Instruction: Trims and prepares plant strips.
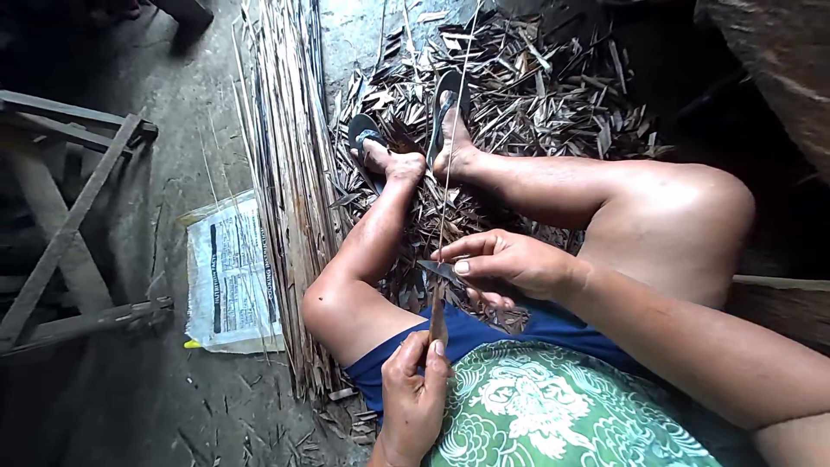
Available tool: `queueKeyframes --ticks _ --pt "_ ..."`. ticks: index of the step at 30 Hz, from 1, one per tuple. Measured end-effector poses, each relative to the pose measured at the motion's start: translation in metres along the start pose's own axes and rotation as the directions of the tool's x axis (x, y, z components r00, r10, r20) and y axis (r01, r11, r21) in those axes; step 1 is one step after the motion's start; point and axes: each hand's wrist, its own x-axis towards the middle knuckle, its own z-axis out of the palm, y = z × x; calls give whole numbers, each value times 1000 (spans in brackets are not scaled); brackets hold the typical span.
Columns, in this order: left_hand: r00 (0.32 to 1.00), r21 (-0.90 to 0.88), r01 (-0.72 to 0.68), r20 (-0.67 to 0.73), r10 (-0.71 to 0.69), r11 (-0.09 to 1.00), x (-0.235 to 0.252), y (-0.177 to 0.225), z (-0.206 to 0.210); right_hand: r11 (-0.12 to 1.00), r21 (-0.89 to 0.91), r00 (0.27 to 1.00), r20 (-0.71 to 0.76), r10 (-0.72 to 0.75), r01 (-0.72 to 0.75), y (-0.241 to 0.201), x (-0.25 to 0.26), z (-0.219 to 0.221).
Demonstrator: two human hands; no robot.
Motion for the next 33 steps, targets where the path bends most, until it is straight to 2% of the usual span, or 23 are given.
queueKeyframes --ticks 4,9,12,15,19,22,24,26,27,29,31,33 --pt "999 13 -10 -36 11 1000 2 1 -2 1000 -29 999 36 1 0 -5 7 -4" --pt "999 -17 26 -44 -27 1000 0 2 1 996 -85 998 57 -7 12 15 -2 14" --pt "999 -39 29 -19 -30 999 -4 0 2 998 -59 996 -80 -30 25 8 -4 5" --pt "1000 -37 27 11 -27 999 -7 -1 2 998 40 975 -219 -32 42 0 1 -14" --pt "999 -29 45 18 -44 999 -9 -1 0 1000 6 997 -81 20 -20 6 -5 -6" --pt "994 -88 81 82 -74 993 -10 -1 -2 999 -2 973 -229 -37 37 -6 -2 -15" --pt "973 -191 187 170 -155 964 -11 2 -4 992 66 933 -350 -78 108 -14 3 -22" --pt "927 -407 344 291 -237 846 -9 1 -7 986 111 933 -351 -79 126 -13 7 -21" --pt "896 -542 427 362 -257 724 -7 0 -8 989 104 949 -307 -68 104 -8 8 -17" --pt "823 -735 567 497 -275 371 -2 1 -8 996 78 984 -175 -33 47 8 6 -5" --pt "767 -775 630 610 -197 50 4 2 -11 997 75 999 -37 -21 23 26 2 7" --pt "755 -761 630 647 -106 -156 9 1 -11 996 88 997 74 -21 15 40 -2 14"
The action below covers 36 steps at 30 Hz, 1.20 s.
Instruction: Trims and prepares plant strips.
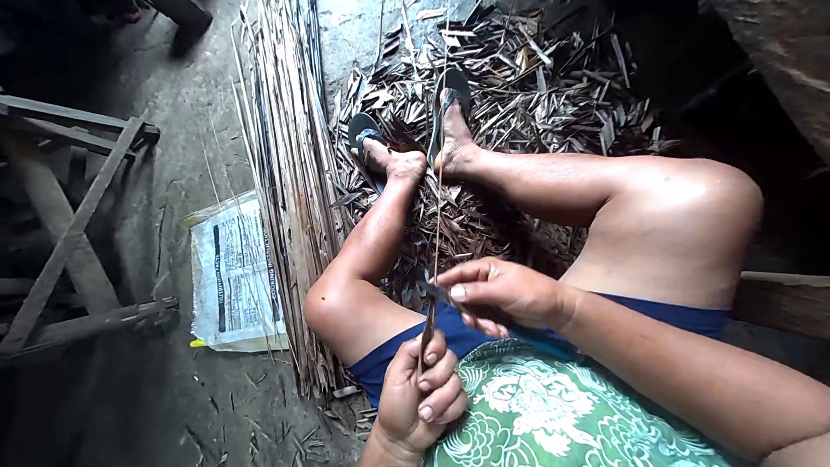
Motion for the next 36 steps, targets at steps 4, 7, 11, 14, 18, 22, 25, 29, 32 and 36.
queueKeyframes --ticks 4,7,11,14,18,22,25,29,32,36 --pt "997 -102 45 59 -39 994 1 2 0 1000 -7 997 80 -24 25 1 -3 2" --pt "998 -95 35 53 -30 995 1 4 3 996 -86 996 90 -8 16 -12 2 -1" --pt "995 120 -96 -23 99 988 -2 3 6 988 -153 998 -51 -36 27 -30 7 0" --pt "995 147 -83 -46 90 986 -6 -2 4 996 -78 975 -213 -63 47 -42 11 -15" --pt "999 78 -40 -30 42 996 -4 -2 0 996 -92 991 -136 3 -15 -32 4 -12" --pt "998 104 -48 -31 51 993 0 1 -2 998 -34 999 -3 53 -53 -16 -4 -2" --pt "990 303 -88 -78 117 949 -2 -3 -2 998 -62 992 -129 8 -16 -34 -4 -10" --pt "977 533 -101 -107 185 840 -6 -7 -2 998 -27 960 -275 -57 51 -57 3 -30" --pt "977 649 -104 -76 201 754 -7 -6 -7 994 31 944 -318 -88 103 -60 10 -36" --pt "965 815 -83 -77 249 573 -7 -3 -6 988 94 931 -356 -80 121 -51 17 -36"
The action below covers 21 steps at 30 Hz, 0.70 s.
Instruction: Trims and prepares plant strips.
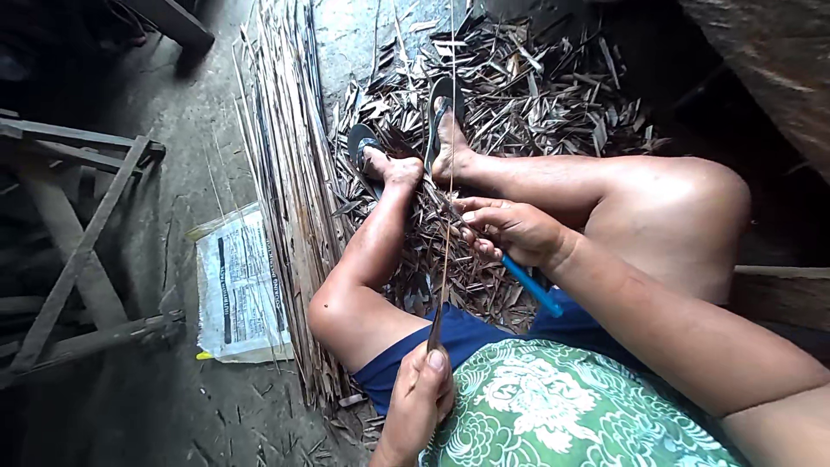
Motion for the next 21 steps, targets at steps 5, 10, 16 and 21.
queueKeyframes --ticks 5,10,16,21 --pt "997 -155 6 -72 -17 988 3 7 -2 981 -166 963 232 138 -101 33 -21 23" --pt "992 -575 126 92 -90 808 4 7 -5 983 -123 929 329 167 -134 46 -29 25" --pt "980 -638 186 170 -99 748 -2 6 -3 991 -92 979 167 116 -101 21 -12 14" --pt "992 -599 123 82 -93 791 1 5 -5 977 -174 943 287 170 -123 44 -32 27"
